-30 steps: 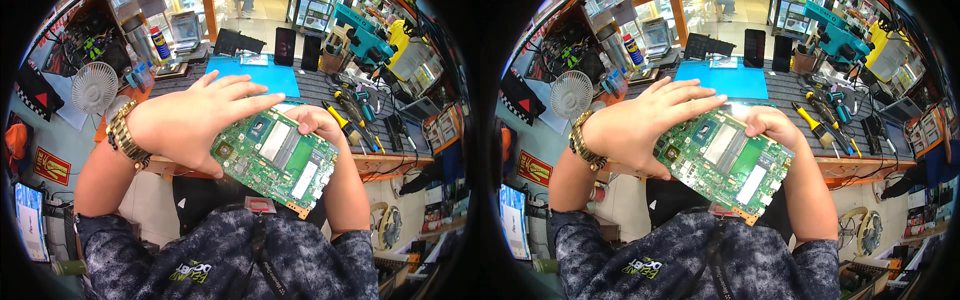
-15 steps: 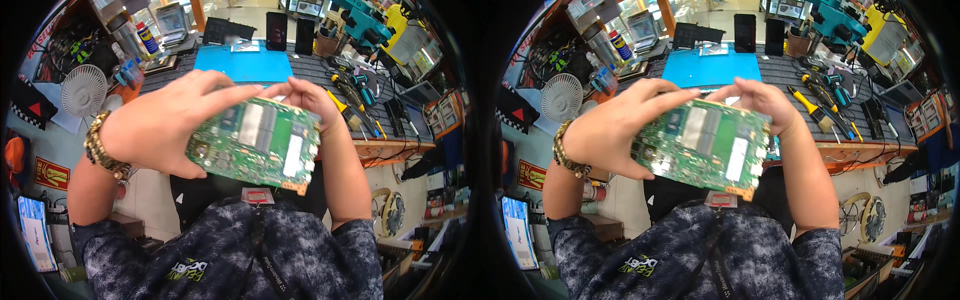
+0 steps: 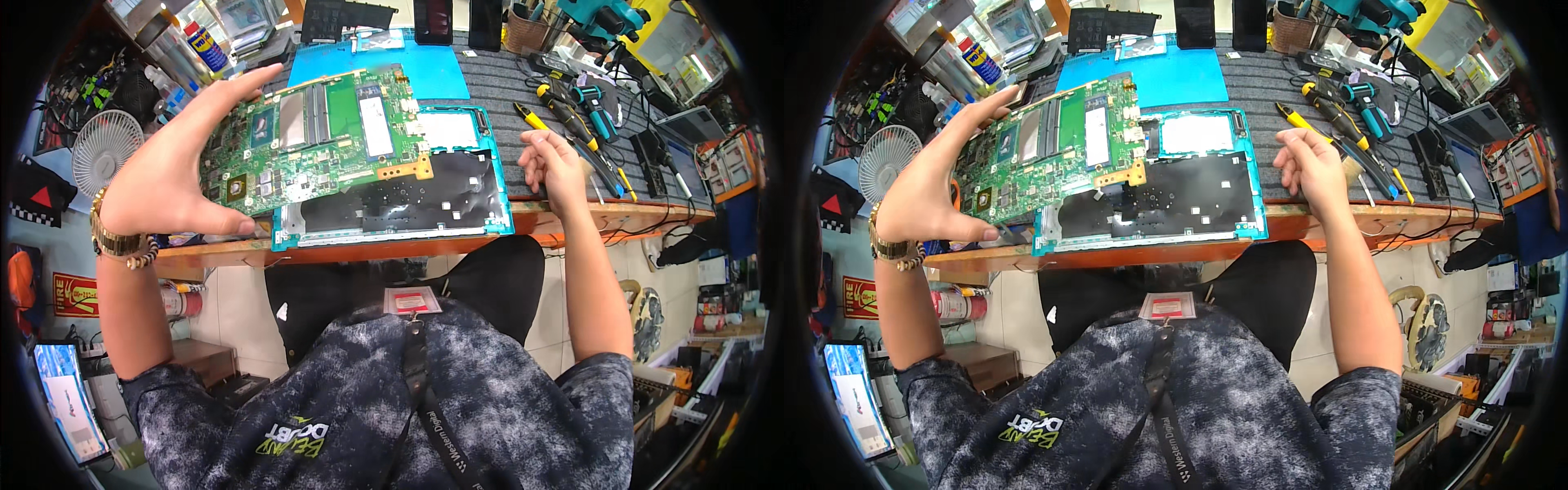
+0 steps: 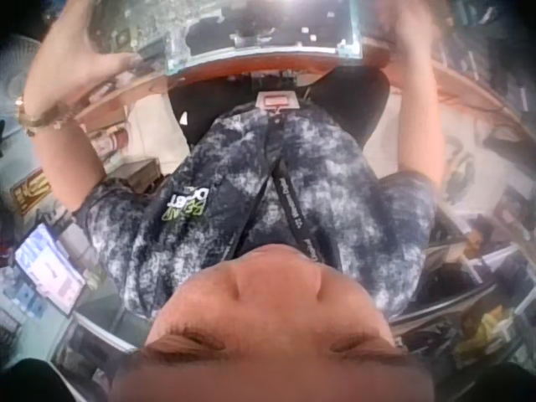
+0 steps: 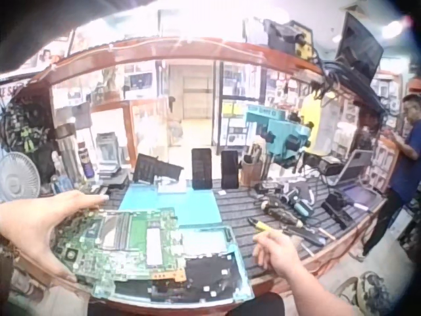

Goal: The person removes a circuit board from a laptop casing, wipes a chip on the board with a cloth, and then uses tweezers to detach ribbon cables from another part of the device.

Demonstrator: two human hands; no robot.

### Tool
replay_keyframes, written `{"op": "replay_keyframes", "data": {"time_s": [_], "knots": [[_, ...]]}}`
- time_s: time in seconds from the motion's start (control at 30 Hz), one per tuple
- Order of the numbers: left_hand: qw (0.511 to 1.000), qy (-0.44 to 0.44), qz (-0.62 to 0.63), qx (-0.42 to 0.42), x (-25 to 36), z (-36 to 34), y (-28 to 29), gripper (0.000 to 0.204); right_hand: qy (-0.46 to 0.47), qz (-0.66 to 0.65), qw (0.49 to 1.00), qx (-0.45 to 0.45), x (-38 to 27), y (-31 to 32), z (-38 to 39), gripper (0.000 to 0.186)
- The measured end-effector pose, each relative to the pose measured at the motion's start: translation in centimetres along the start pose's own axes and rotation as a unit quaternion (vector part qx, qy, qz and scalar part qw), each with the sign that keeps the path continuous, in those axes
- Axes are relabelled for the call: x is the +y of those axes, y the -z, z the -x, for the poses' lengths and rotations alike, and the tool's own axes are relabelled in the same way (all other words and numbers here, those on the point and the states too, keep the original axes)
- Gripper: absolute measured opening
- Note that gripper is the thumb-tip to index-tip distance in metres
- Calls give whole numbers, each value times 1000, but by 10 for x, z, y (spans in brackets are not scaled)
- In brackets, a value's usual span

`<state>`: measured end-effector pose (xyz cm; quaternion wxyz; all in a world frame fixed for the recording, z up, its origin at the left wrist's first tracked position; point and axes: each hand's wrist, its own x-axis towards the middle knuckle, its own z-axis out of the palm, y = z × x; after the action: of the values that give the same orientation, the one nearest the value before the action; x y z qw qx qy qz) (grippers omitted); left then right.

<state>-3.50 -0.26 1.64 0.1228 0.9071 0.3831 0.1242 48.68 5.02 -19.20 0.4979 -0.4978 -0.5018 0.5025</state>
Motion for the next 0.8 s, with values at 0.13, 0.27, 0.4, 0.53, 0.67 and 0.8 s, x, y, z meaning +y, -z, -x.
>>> {"op": "replay_keyframes", "data": {"time_s": [0.13,0.27,0.4,0.53,0.67,0.8], "knots": [[1000,-16,12,-18,-1,-7,-17,142,16,29,999,-32,11,4,1,29],[998,-17,43,-37,9,-14,-39,142,34,8,999,-23,16,6,4,30],[997,-15,41,-65,18,-28,-58,144,58,-13,998,0,23,7,11,30],[995,-10,52,-89,31,-36,-77,144,80,-65,995,9,26,10,12,30],[991,-26,89,-98,36,-38,-96,132,80,-83,993,19,26,11,12,31],[988,-40,91,-117,33,-39,-110,132,85,-74,993,16,26,10,13,31]]}}
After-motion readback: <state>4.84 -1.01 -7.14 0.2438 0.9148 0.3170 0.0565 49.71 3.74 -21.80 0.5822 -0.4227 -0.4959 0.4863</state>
